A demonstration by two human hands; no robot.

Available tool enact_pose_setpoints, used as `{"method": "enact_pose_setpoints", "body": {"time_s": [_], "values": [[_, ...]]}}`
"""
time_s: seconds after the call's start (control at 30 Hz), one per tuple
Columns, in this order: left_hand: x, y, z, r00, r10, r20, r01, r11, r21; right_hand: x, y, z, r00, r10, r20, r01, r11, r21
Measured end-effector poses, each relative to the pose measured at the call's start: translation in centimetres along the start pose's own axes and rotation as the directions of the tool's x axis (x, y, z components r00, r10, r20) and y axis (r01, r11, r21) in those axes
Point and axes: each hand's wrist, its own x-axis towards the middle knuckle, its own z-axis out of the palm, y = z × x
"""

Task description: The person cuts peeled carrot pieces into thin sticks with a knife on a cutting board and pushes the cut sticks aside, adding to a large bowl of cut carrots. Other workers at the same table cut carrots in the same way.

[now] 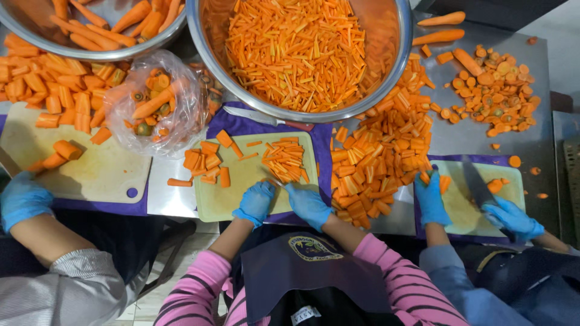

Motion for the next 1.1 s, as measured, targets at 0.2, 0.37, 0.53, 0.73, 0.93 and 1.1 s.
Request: {"method": "enact_pose_setpoints", "body": {"time_s": [0.2, 0.37, 0.53, 0.73, 0.93, 1.1], "values": [[0.8, -0.8, -0.7, 0.986, 0.16, -0.053, -0.156, 0.985, 0.066, 0.3, 0.5, -1.9, 0.983, -0.177, -0.048, 0.17, 0.978, -0.125], [2.5, -3.4, -1.9, 0.972, 0.231, -0.049, -0.235, 0.966, -0.103, 0.5, 1.1, -2.4, 0.988, -0.044, 0.149, 0.056, 0.995, -0.079], [2.1, -3.9, -1.8, 0.964, 0.251, 0.084, -0.238, 0.962, -0.133, -0.7, 0.0, -2.1, 0.988, -0.029, 0.154, 0.027, 1.0, 0.013], [1.2, -3.2, -1.1, 0.962, 0.273, -0.027, -0.275, 0.955, -0.111, -0.2, -1.5, -0.4, 0.985, 0.024, 0.168, -0.024, 1.0, -0.001], [0.7, -2.8, -1.0, 0.948, 0.314, -0.039, -0.316, 0.947, -0.052, 1.5, -1.5, 2.0, 0.997, 0.032, 0.075, -0.041, 0.992, 0.123], [0.4, -2.7, -0.9, 0.932, 0.312, -0.185, -0.318, 0.948, -0.004, 2.0, -2.0, 1.7, 0.99, 0.01, 0.141, -0.016, 0.999, 0.043]]}}
